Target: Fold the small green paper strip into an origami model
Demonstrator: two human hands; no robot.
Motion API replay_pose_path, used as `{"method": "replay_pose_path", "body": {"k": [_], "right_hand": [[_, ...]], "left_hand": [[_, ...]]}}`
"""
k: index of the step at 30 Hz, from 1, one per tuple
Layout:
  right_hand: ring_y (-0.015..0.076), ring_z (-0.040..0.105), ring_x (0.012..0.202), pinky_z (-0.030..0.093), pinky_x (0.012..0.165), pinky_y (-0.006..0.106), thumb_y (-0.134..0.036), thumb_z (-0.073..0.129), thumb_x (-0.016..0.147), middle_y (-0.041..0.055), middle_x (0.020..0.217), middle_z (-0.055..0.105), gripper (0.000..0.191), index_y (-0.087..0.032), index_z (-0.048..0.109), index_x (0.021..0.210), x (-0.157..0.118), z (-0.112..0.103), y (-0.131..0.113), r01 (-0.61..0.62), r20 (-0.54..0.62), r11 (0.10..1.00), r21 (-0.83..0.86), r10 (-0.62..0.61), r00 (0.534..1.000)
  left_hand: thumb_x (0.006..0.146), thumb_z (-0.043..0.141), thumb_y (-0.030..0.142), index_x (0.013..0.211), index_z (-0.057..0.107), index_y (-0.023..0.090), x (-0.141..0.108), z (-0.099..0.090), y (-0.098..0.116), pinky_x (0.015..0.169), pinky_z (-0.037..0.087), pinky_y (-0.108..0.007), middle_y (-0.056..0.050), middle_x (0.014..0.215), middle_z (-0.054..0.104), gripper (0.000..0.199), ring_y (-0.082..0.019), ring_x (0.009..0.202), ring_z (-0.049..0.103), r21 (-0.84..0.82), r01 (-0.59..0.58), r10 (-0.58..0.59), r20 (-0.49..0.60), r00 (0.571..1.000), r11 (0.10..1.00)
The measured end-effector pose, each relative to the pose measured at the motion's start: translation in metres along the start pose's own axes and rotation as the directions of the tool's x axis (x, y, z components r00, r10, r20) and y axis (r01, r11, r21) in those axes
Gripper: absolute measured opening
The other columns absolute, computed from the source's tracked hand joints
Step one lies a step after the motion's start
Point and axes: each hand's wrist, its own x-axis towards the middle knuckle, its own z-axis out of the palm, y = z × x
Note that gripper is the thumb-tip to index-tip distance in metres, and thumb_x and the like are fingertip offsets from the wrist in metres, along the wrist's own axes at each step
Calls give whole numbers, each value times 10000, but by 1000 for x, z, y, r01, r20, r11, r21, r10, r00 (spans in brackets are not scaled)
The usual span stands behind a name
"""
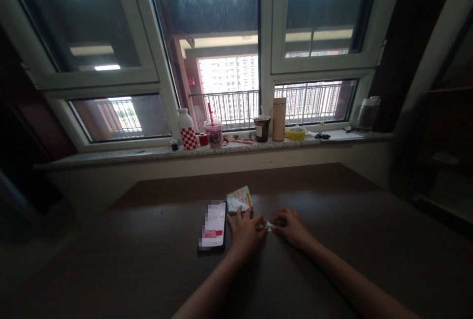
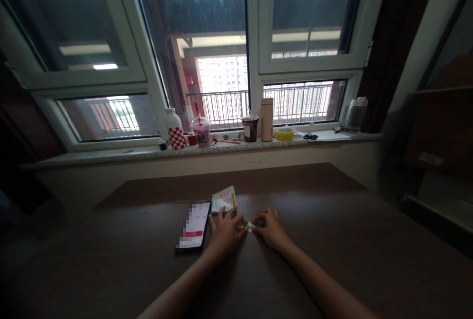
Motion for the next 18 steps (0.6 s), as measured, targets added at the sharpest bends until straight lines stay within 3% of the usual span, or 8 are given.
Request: {"method": "replay_pose_path", "body": {"k": [18], "right_hand": [[239,474,1110,331,992,342,-34,583,605,57,1066,601,404,-227,738,924,2,-7,-1,-20,81,1000,-11,21,997]], "left_hand": [[834,510,508,1029,648,373,-3,3,1,1089,-7,-656,23,1459,395,275,-320,1409,149,-8,3,-4,-48,999,1000]]}}
